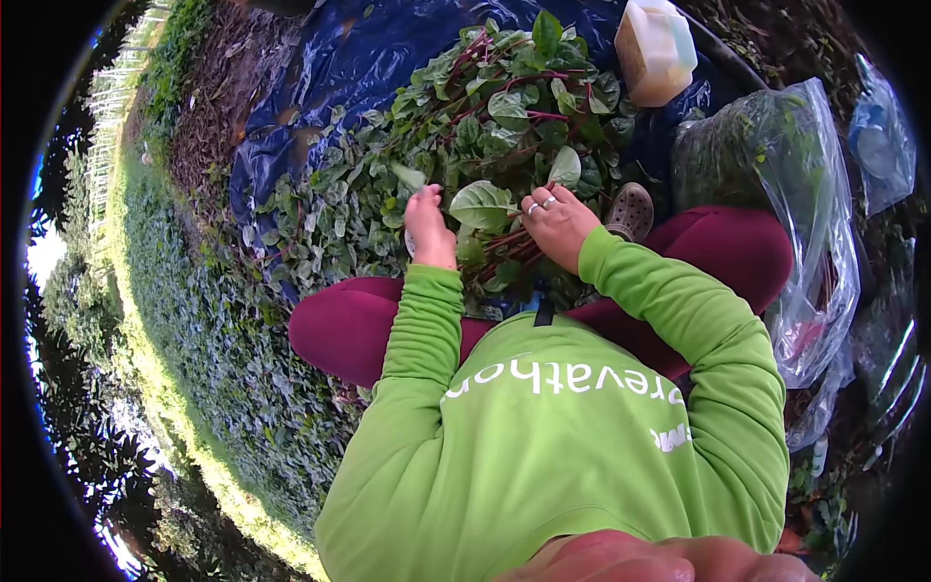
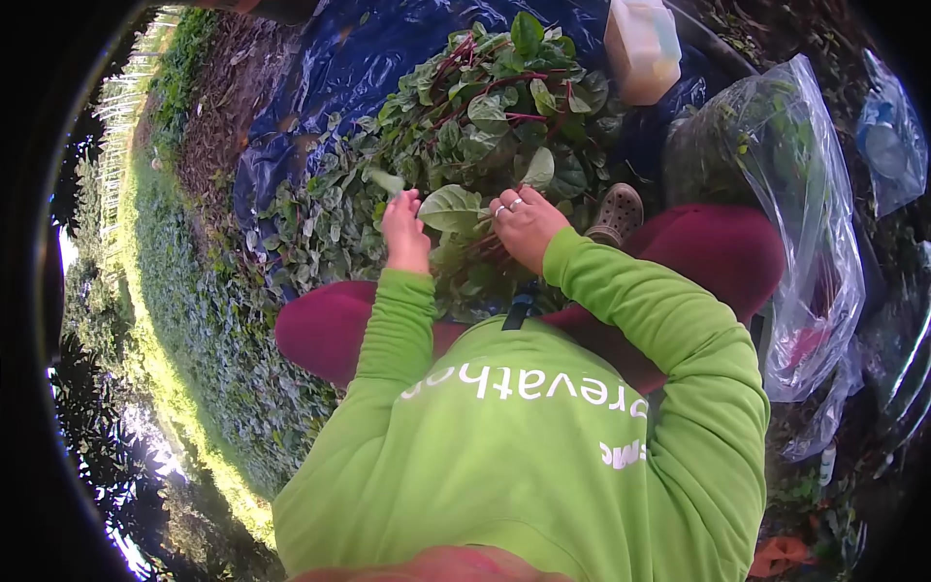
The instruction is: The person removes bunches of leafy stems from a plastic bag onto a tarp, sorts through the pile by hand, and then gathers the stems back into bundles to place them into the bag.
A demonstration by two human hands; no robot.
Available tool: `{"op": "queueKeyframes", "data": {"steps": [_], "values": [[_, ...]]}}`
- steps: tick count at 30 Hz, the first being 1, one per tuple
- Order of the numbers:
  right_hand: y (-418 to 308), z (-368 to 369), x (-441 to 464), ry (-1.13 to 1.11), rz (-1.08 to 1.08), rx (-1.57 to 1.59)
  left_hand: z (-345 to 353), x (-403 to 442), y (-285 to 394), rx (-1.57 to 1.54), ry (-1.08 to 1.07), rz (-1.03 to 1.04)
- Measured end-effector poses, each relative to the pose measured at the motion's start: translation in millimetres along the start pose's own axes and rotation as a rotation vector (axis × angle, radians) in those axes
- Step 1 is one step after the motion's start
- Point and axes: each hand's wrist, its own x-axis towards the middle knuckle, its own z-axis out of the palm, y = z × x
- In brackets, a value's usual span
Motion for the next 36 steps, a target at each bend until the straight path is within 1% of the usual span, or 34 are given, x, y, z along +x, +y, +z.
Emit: {"op": "queueKeyframes", "data": {"steps": [2,4,6,8,10,11,12,14,15,16,17,18,19,21,22,23,24,25,26,28,30,32,34,35,36], "values": [[2,4,-1,0.043,0.002,-0.003,-24,20,17,0.002,0.174,-0.105],[3,5,-1,0.088,0.013,0.009,-13,-11,48,0.007,-0.075,-0.114],[3,-1,2,-0.008,0.043,-0.005,0,-47,60,0.236,-0.563,-0.046],[3,0,4,-0.02,0.037,0.018,15,-72,51,0.585,-0.809,0.23],[3,4,3,0.005,0.05,0.016,29,-75,40,0.641,-0.94,0.219],[4,6,1,-0.003,0.053,0.008,32,-79,34,0.661,-0.89,0.367],[4,7,0,0.001,0.043,0.008,36,-83,38,0.651,-0.894,0.364],[5,7,-4,0.003,0.03,0.007,38,-85,45,0.921,-0.838,0.588],[4,6,-4,0.006,0.008,0.0,38,-81,41,0.914,-0.841,0.684],[3,5,-4,0.013,-0.012,-0.006,37,-80,36,0.917,-0.838,0.686],[3,4,-2,0.018,-0.013,-0.003,37,-82,30,0.911,-0.786,0.741],[2,2,0,-0.017,0.008,0.002,36,-82,26,0.904,-0.737,0.796],[1,1,2,-0.053,0.032,0.006,34,-80,24,0.91,-0.74,0.797],[-2,-1,4,-0.057,0.039,-0.001,32,-75,20,0.865,-0.594,0.862],[-1,-2,3,-0.062,0.041,-0.012,26,-61,27,0.929,-0.411,0.963],[-1,0,1,-0.065,0.041,-0.012,9,-29,24,0.932,-0.212,1.045],[-2,3,-1,-0.031,0.012,-0.012,-8,-7,34,0.963,-0.014,0.847],[0,3,-2,0.007,-0.016,-0.014,-37,27,36,1.222,0.102,0.865],[2,1,-2,0.011,-0.013,-0.015,-36,28,42,1.315,0.397,0.743],[-1,-5,-2,0.016,-0.076,-0.006,-21,19,44,1.352,0.418,0.739],[-5,3,-1,0.007,-0.083,0.017,10,-11,71,1.305,-0.327,0.327],[-7,11,2,-0.011,-0.094,0.018,38,-32,52,0.958,-0.739,0.006],[-7,16,0,0.096,-0.149,-0.014,68,-55,36,0.736,-0.914,-0.329],[-9,19,-1,0.056,-0.119,0.035,72,-57,27,0.724,-0.919,-0.326],[-8,17,-3,0.048,-0.122,0.026,74,-55,14,0.528,-0.897,-0.401]]}}
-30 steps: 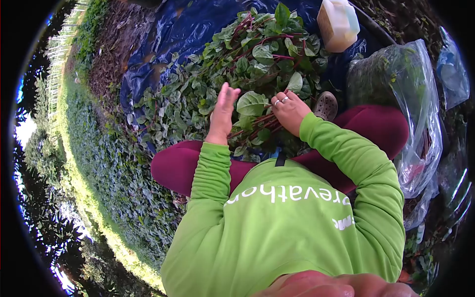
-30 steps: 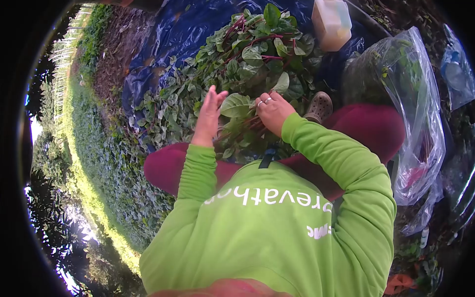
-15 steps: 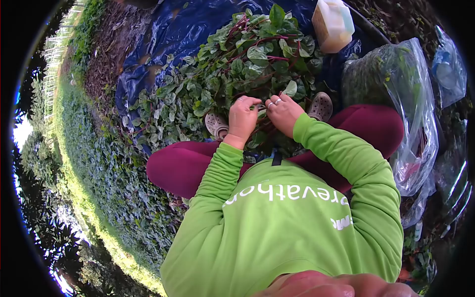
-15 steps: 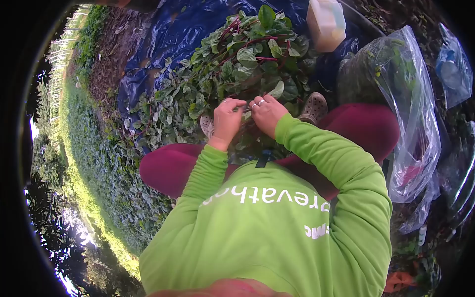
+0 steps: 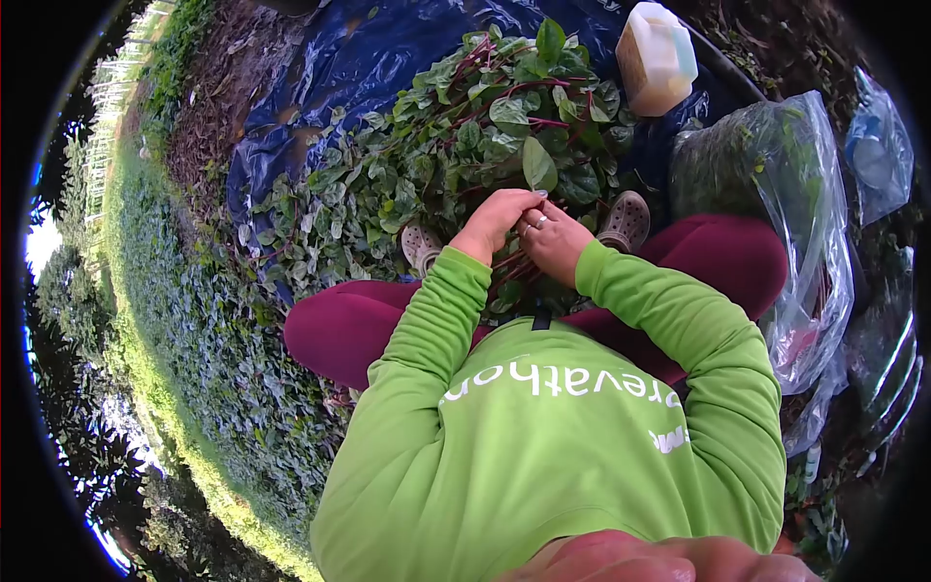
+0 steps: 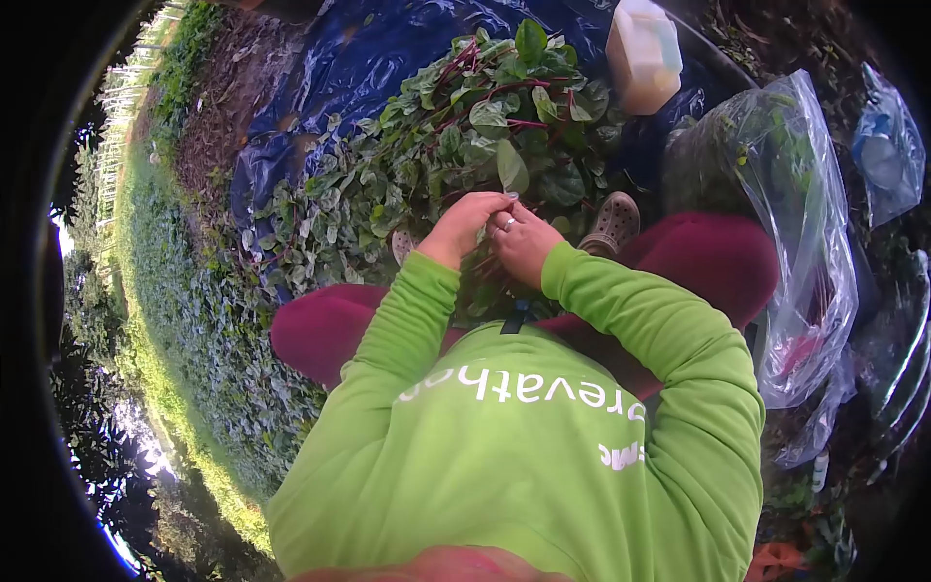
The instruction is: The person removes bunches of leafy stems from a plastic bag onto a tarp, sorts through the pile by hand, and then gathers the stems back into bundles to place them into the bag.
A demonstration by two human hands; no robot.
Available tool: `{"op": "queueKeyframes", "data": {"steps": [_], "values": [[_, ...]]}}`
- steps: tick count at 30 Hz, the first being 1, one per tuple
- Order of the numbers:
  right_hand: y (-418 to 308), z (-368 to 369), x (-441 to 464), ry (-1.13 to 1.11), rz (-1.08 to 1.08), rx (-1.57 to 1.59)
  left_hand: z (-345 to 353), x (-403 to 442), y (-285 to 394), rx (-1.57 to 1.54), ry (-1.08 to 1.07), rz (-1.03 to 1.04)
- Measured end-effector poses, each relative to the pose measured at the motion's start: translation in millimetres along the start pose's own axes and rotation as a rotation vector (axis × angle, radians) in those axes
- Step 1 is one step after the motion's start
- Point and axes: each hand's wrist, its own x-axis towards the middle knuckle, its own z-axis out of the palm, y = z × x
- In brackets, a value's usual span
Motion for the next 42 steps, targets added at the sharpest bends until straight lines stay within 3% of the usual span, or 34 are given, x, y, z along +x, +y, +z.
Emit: {"op": "queueKeyframes", "data": {"steps": [1,4,8,10,14,15,17,19,20,21,24,25,27,32,35,39,42], "values": [[0,-2,-2,0.014,0.024,-0.002,3,7,-8,-0.2,-0.018,0.018],[2,-7,-2,-0.053,0.049,-0.017,10,17,-24,-0.318,0.015,0.116],[6,0,2,-0.17,0.012,-0.044,17,18,-33,-0.23,0.195,0.257],[5,-3,2,-0.146,0.055,0.019,-4,27,-35,-0.181,0.484,0.536],[2,-14,2,-0.151,0.152,-0.014,-113,14,7,-0.875,1.013,0.425],[4,-19,2,-0.151,0.161,-0.003,-112,19,15,-0.868,1.012,0.426],[10,-16,4,-0.185,0.176,0.01,-110,29,32,-0.366,0.917,0.519],[10,-13,6,-0.228,0.193,0.019,-96,70,32,0.186,0.659,0.777],[11,-10,6,-0.217,0.207,0.038,-66,65,49,0.58,0.683,0.777],[12,-7,6,-0.209,0.222,0.056,-55,85,51,0.932,0.648,1.022],[17,-3,7,-0.183,0.296,0.055,-20,112,54,1.307,0.63,1.141],[19,-4,8,-0.153,0.355,0.047,-20,119,55,1.299,0.63,1.144],[26,-9,8,-0.217,0.386,0.011,-21,127,60,1.582,0.665,1.027],[34,-25,15,-0.22,0.474,-0.032,-14,82,56,1.547,0.71,1.095],[35,-25,15,0.075,0.411,-0.082,-15,57,41,1.21,0.532,0.836],[39,-15,15,0.127,0.368,-0.19,-6,32,32,0.921,0.351,0.643],[37,-5,13,-0.014,0.465,-0.128,6,26,25,0.837,0.348,0.681]]}}
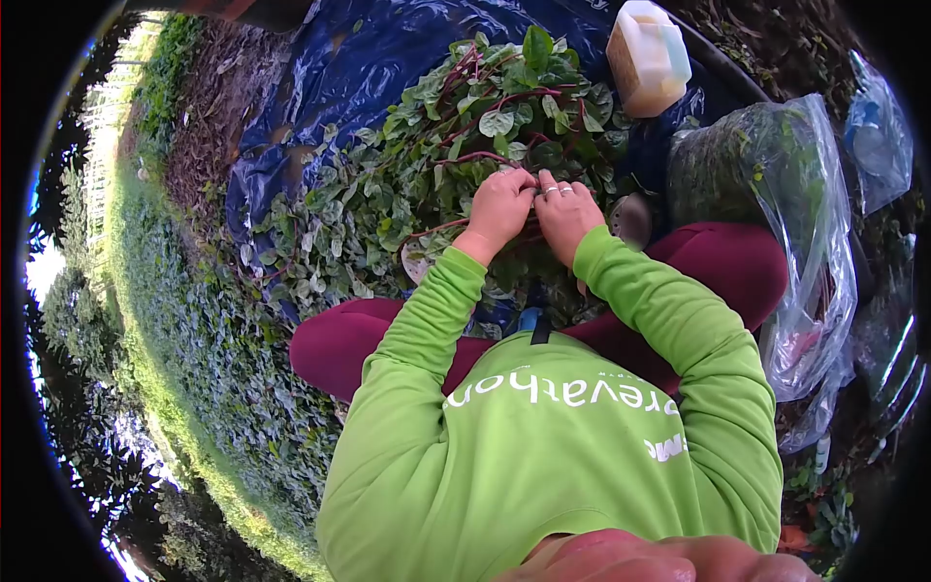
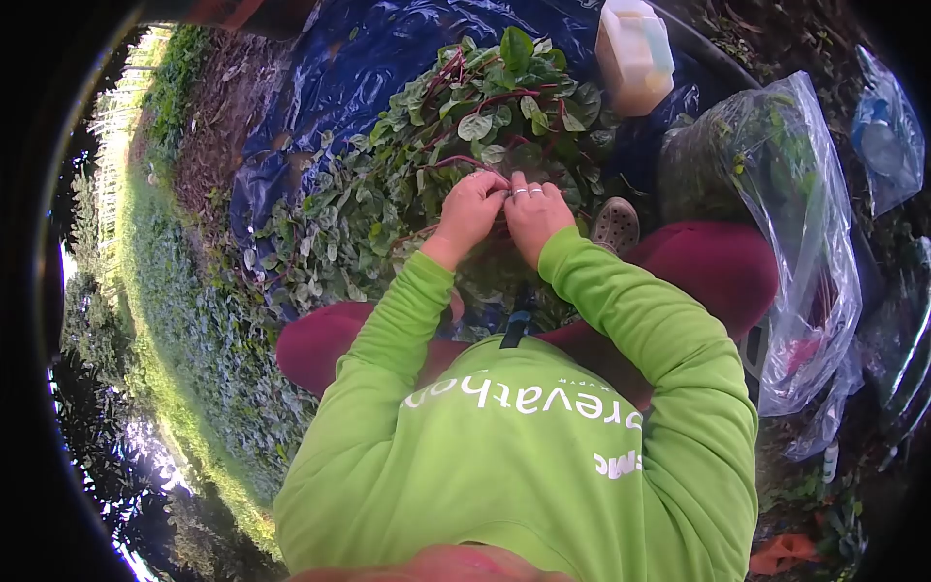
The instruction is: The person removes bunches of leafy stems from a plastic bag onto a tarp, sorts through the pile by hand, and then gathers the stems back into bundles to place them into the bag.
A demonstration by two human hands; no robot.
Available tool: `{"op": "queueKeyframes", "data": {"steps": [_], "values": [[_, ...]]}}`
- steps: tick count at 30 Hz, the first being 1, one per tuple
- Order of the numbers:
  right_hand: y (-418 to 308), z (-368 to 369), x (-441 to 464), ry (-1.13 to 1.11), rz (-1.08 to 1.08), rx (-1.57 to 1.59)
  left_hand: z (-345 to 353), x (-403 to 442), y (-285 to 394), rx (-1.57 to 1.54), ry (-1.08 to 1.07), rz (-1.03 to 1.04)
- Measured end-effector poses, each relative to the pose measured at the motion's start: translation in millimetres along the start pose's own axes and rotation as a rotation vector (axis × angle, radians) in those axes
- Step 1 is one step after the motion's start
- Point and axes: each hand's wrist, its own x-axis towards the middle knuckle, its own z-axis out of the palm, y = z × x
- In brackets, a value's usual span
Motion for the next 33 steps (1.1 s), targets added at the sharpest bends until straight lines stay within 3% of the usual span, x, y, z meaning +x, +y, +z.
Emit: {"op": "queueKeyframes", "data": {"steps": [2,5,7,9,10,12,14,16,20,22,24,27,31,33], "values": [[2,-5,2,-0.18,0.04,0.017,0,-8,-1,0.018,0.005,0.011],[4,-5,5,-0.173,0.033,-0.014,-15,-21,-16,-0.087,0.053,0.064],[3,-13,5,-0.174,0.018,-0.014,-48,-20,-35,-0.146,0.415,-0.112],[1,-14,2,-0.175,0.007,-0.013,-89,-20,-74,0.251,0.845,-0.231],[0,-11,1,-0.154,0.002,-0.008,-102,-24,-79,0.409,0.943,-0.258],[0,-9,2,-0.125,-0.012,0.003,-114,-30,-81,0.375,0.807,-0.216],[-1,-10,0,-0.083,-0.056,0.02,-105,-31,-53,0.021,0.34,-0.197],[-4,-15,2,-0.096,-0.085,0.048,-77,-29,-35,-0.133,0.046,-0.058],[-3,-21,0,-0.073,-0.17,0.068,-49,-27,-33,0.172,0.052,0.204],[-1,-19,-2,-0.055,-0.187,0.054,-64,-30,-26,0.431,-0.093,0.3],[-2,-19,-1,-0.023,-0.231,0.084,-74,-35,-22,0.404,-0.126,0.288],[-7,-18,-2,-0.031,-0.284,0.07,-88,-41,-12,0.472,-0.169,0.482],[-16,-18,-7,-0.089,-0.337,0.123,-92,-44,-17,0.537,-0.351,0.466],[-19,-19,-10,-0.109,-0.338,0.125,-100,-36,-38,0.69,-0.318,0.309]]}}
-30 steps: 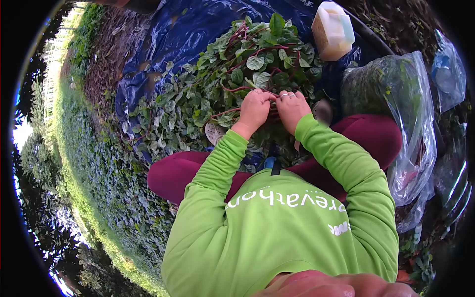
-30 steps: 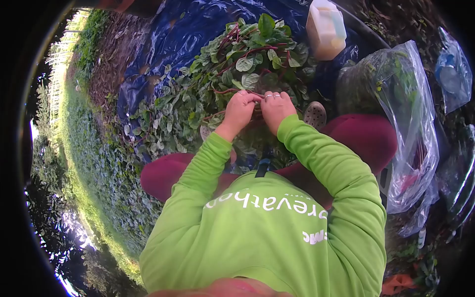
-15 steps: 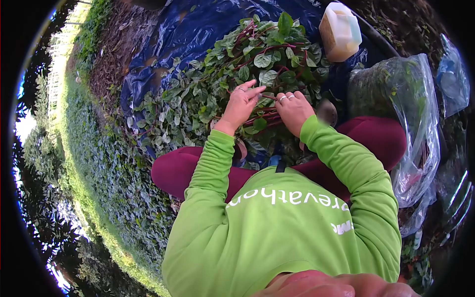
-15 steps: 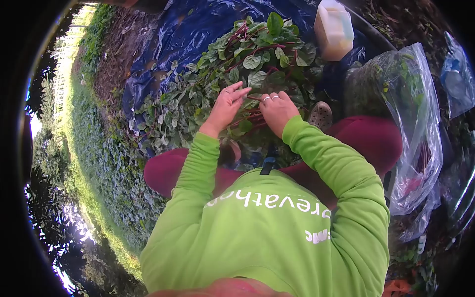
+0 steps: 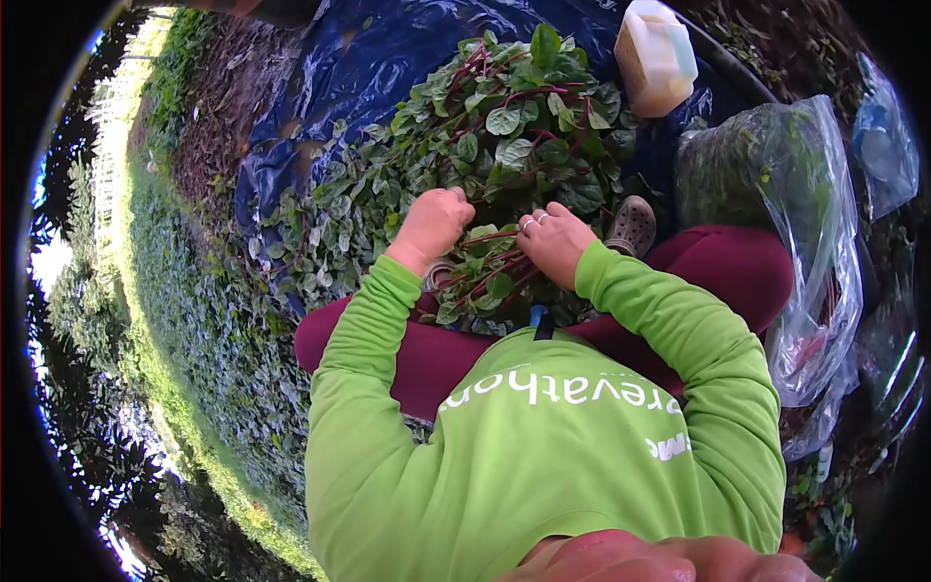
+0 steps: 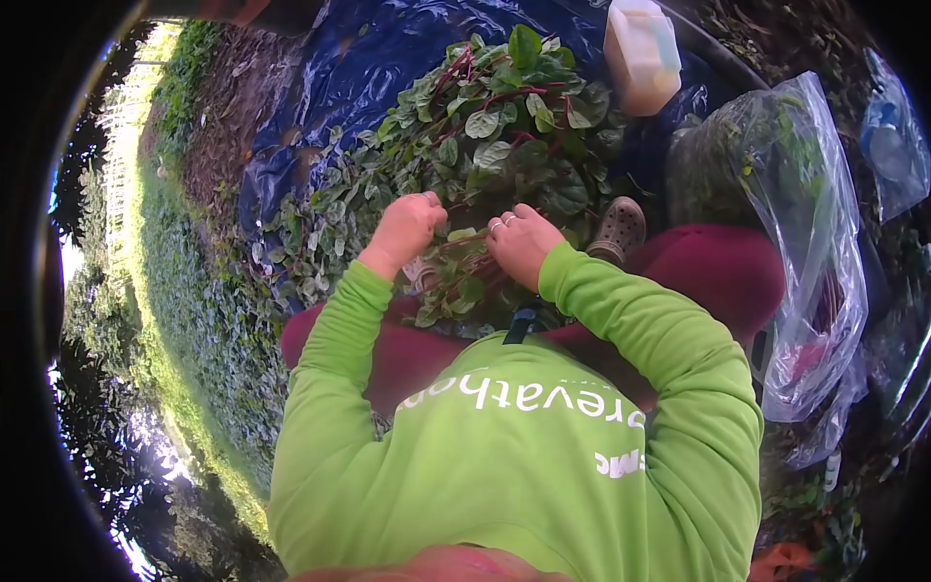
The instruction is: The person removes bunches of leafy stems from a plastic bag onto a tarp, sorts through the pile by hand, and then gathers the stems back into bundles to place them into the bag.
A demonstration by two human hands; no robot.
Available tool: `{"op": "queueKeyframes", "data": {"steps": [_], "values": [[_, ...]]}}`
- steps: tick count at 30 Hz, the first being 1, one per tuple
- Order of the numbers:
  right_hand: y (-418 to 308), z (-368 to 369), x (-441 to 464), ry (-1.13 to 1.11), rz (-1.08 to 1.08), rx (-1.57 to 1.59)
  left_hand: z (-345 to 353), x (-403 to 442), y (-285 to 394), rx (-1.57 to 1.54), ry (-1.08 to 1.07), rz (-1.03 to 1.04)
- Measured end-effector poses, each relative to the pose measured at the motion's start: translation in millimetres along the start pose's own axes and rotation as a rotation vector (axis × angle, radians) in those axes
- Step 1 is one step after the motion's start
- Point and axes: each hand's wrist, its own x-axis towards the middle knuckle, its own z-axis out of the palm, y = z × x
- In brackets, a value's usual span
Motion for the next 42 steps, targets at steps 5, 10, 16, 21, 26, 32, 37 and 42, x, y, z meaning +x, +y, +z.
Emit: {"op": "queueKeyframes", "data": {"steps": [5,10,16,21,26,32,37,42], "values": [[-2,-4,-1,-0.046,0.011,0.034,29,5,-107,0.293,0.219,-0.918],[2,-6,4,-0.069,0.018,0.063,31,114,-81,-0.267,0.28,-0.392],[11,1,7,0.002,0.135,0.027,68,200,-57,-0.179,0.409,-0.251],[22,-2,9,-0.016,0.197,0.011,24,174,-50,-0.358,0.271,-0.277],[27,0,12,0.163,0.101,0.013,10,108,-37,-0.923,0.114,-0.337],[24,-6,8,0.118,0.099,-0.023,12,44,-1,-1.247,-0.008,-0.369],[22,-3,6,0.122,0.165,-0.081,17,16,9,-1.319,-0.156,-0.401],[17,5,6,0.117,0.094,-0.043,21,14,21,-1.607,-0.176,-0.59]]}}
